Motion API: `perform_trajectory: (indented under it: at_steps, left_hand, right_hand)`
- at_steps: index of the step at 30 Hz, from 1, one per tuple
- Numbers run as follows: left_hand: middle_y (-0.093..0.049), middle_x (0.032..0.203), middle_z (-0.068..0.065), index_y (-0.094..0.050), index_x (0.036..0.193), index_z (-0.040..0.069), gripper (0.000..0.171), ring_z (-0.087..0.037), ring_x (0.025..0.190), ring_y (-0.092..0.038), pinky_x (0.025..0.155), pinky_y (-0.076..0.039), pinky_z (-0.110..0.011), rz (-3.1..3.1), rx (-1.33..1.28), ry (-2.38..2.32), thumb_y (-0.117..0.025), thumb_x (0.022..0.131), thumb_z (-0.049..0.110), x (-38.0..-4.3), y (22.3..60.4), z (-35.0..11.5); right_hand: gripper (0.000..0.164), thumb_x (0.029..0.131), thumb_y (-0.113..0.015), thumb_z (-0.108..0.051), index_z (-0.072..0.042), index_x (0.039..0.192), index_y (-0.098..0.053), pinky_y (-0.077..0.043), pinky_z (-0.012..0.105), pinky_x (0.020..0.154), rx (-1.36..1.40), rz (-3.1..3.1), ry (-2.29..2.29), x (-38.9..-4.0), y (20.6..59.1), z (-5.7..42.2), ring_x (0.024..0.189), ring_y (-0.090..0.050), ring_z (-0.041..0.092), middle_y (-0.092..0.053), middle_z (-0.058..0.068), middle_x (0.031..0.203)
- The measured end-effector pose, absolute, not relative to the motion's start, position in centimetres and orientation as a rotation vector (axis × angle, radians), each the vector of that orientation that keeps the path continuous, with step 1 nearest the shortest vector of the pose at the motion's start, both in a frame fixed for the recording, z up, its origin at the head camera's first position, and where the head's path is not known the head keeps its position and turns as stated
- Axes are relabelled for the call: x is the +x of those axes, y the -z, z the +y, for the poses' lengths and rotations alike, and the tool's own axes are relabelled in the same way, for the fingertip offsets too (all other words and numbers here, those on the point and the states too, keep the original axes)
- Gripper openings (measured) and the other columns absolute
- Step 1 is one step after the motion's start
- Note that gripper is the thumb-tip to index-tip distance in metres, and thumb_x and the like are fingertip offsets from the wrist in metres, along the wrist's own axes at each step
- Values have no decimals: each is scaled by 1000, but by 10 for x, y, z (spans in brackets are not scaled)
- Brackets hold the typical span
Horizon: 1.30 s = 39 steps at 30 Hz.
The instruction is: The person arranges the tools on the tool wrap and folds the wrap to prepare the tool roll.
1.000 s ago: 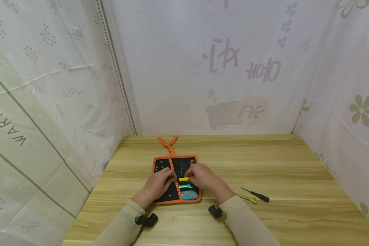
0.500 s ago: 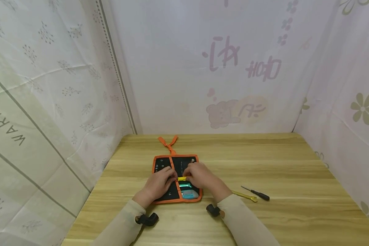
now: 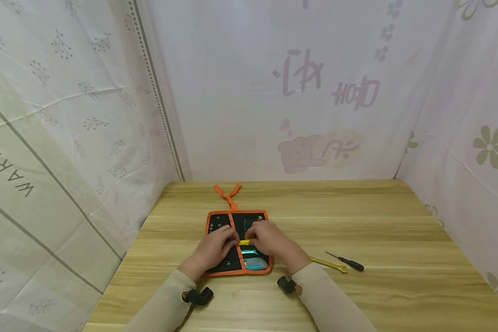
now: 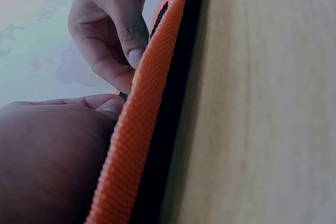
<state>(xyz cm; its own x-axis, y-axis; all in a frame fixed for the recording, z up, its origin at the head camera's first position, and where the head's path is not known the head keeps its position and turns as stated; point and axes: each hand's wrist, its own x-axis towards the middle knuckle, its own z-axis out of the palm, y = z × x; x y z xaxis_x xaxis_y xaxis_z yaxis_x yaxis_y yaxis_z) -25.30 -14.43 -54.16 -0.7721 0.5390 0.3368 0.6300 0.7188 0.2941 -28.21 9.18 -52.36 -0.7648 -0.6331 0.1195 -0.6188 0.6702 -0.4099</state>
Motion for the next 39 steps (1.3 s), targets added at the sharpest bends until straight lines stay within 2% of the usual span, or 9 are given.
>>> perform_trajectory:
  at_steps: [8,16,24,32,39]
  left_hand:
    - [-57,97,12,-68,102,24,3,-1,74,-53,64,-49,-23,-2712,-920,605,-71,103,26,-255,543,-144]
    - [-59,100,13,-71,106,28,5,-2,82,-58,73,-53,-27,-2719,-929,642,-72,102,25,-259,541,-148]
    - [-59,100,13,-74,112,29,11,-4,80,-56,71,-52,-27,-2773,-881,661,-70,104,21,-266,536,-154]
    - [-57,97,12,-77,121,32,22,-5,69,-47,62,-45,-24,-2837,-880,571,-66,106,21,-269,535,-157]
    - [-59,100,12,-75,116,31,16,-5,76,-53,69,-51,-26,-2835,-870,581,-66,106,22,-272,538,-157]
  right_hand:
    - [14,98,-76,-13,-19,109,-81,-53,31,79,-999,2804,723,-281,523,92,88,-61,10,-65,-10,98]
    - [15,99,-75,-12,-18,111,-81,-51,29,75,-1005,2775,754,-282,526,94,84,-58,8,-63,-10,97]
    - [15,100,-74,-14,-18,113,-81,-51,29,75,-1027,2782,742,-281,525,96,84,-58,8,-63,-9,97]
    - [17,101,-73,-15,-19,116,-81,-51,28,76,-1027,2775,735,-282,528,97,86,-58,7,-63,-10,99]
    - [19,101,-72,-15,-18,118,-80,-51,27,75,-1028,2783,725,-282,528,97,87,-57,8,-63,-9,100]
